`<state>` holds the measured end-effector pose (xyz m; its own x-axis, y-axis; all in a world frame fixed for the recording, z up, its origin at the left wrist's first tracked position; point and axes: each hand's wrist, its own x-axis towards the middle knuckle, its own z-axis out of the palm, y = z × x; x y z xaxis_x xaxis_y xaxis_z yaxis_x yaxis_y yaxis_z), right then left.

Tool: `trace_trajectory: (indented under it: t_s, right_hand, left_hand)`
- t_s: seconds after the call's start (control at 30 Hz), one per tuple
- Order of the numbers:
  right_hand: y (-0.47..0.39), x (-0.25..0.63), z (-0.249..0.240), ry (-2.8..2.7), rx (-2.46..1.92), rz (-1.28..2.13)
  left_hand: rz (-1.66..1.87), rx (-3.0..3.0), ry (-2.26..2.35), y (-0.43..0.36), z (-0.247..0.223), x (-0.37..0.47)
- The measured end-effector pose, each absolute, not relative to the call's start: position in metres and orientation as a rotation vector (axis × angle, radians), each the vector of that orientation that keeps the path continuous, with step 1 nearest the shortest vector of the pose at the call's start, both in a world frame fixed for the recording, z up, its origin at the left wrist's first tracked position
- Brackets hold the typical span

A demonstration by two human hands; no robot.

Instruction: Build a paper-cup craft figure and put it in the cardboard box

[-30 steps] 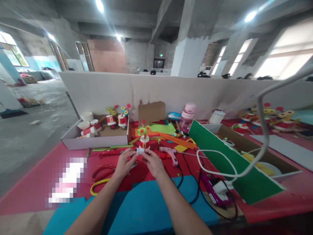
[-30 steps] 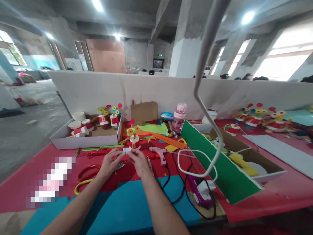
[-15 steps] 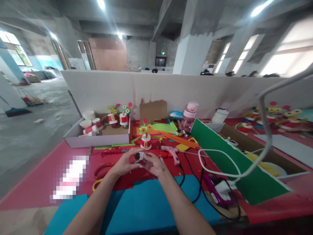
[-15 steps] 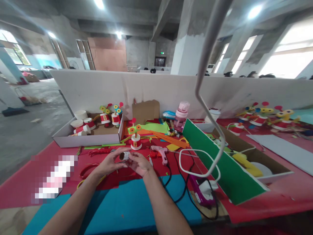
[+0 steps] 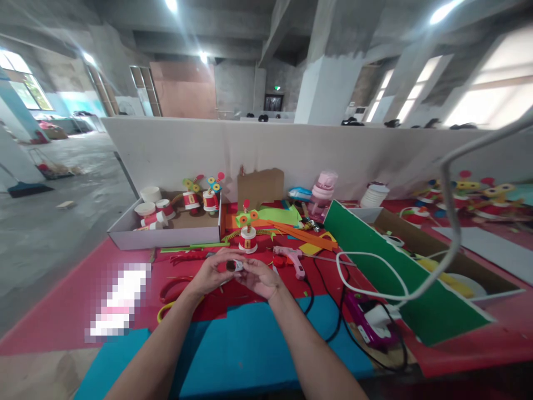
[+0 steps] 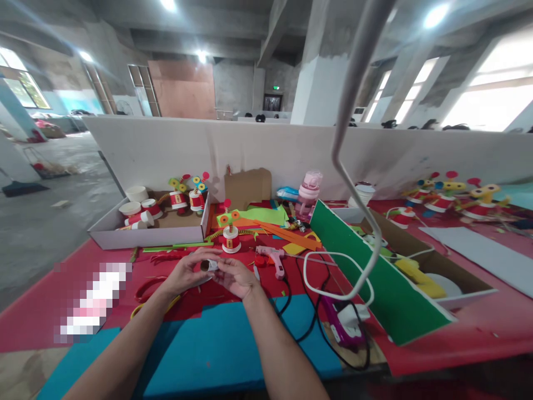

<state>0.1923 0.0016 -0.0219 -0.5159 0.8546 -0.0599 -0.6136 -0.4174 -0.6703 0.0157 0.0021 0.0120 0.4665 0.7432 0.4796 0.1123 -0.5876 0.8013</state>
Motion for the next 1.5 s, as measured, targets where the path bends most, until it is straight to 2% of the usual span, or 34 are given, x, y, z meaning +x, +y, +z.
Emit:
trace_trajectory:
  t_s: [0.1,0.37,0.57,0.73,0.9,1.3,1.43,1.5]
  right_hand:
    - [0.006,0.19,-0.023,-0.733,-0.538,1.869]
    - [0.013,0.19,-0.021,-1.026,-0.966,1.145]
    - [0.004,0.186,-0.012,-1.29,-1.019,0.806]
    - [0.0,0.184,-0.009,-1.359,-1.015,0.684]
    - [0.0,0.183,-0.01,-1.393,-1.016,0.679]
    - [0.004,0.189,-0.01,-1.322,-0.985,0.998]
    - [0.009,0.193,-0.017,-1.204,-1.025,1.243]
    - [0.012,0.197,-0.018,-1.151,-1.042,1.253]
  left_hand:
    - [1.148,1.905,0.79,0.003,0.01,0.017]
    - [1.316,1.482,1.152,0.008,0.003,0.025]
    - [1.247,1.336,1.15,0.003,0.001,0.035]
    - [1.247,1.285,1.136,0.003,-0.001,0.036]
    - [1.251,1.169,1.076,0.006,-0.004,0.034]
    - [1.276,1.109,1.036,0.011,-0.012,0.03]
    - [1.201,1.146,1.082,0.008,-0.009,0.031]
    - [1.154,1.153,1.08,0.007,-0.008,0.032]
